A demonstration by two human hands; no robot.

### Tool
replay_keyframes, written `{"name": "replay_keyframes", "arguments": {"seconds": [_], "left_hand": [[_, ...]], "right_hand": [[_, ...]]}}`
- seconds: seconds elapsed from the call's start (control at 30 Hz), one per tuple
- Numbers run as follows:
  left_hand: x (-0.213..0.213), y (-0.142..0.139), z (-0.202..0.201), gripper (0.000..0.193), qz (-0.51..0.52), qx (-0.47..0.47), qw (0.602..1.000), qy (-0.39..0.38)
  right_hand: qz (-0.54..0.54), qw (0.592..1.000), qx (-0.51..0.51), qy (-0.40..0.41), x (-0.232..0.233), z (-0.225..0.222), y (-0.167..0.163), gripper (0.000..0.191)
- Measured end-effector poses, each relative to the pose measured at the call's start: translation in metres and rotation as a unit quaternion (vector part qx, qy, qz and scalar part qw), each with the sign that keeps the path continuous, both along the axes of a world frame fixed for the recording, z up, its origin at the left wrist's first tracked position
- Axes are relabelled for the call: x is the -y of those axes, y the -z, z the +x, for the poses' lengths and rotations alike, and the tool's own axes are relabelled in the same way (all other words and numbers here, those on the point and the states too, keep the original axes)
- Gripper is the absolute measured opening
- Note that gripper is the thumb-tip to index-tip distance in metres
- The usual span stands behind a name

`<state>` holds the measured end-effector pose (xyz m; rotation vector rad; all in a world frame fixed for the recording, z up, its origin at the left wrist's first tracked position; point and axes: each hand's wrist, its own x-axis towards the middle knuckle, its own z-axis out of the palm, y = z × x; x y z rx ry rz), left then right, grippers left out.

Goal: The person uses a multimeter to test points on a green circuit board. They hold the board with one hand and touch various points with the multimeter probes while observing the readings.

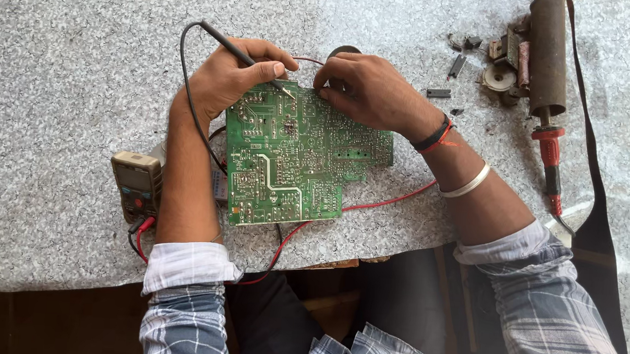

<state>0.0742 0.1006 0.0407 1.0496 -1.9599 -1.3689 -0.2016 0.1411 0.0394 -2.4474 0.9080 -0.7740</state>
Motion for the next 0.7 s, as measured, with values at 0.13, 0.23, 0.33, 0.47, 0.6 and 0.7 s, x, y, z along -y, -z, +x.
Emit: {"name": "replay_keyframes", "arguments": {"seconds": [0.13, 0.23, 0.33, 0.47, 0.6, 0.7], "left_hand": [[-0.004, 0.0, 0.0, 0.031, 0.014, 0.004, 1.0, -0.008], [-0.006, -0.001, -0.001, 0.03, 0.015, 0.001, 1.0, -0.006], [-0.007, -0.001, -0.002, 0.03, 0.009, 0.008, 1.0, -0.013], [-0.008, 0.0, -0.003, 0.03, 0.016, 0.008, 1.0, -0.015], [-0.009, 0.0, -0.002, 0.03, 0.01, -0.003, 1.0, -0.004], [-0.009, -0.001, -0.002, 0.03, 0.021, -0.003, 1.0, -0.005]], "right_hand": [[0.014, 1.0, -0.007, 0.01, -0.004, 0.001, -0.001, 0.013], [0.018, 1.0, -0.004, 0.01, -0.007, 0.001, -0.002, 0.013], [0.017, 1.0, -0.002, 0.011, -0.008, 0.0, -0.004, 0.013], [0.014, 1.0, 0.006, 0.008, -0.01, -0.001, -0.005, 0.013], [0.031, 0.999, -0.001, 0.02, -0.012, 0.0, -0.004, 0.013], [0.018, 1.0, 0.003, 0.011, -0.012, 0.001, -0.004, 0.013]]}}
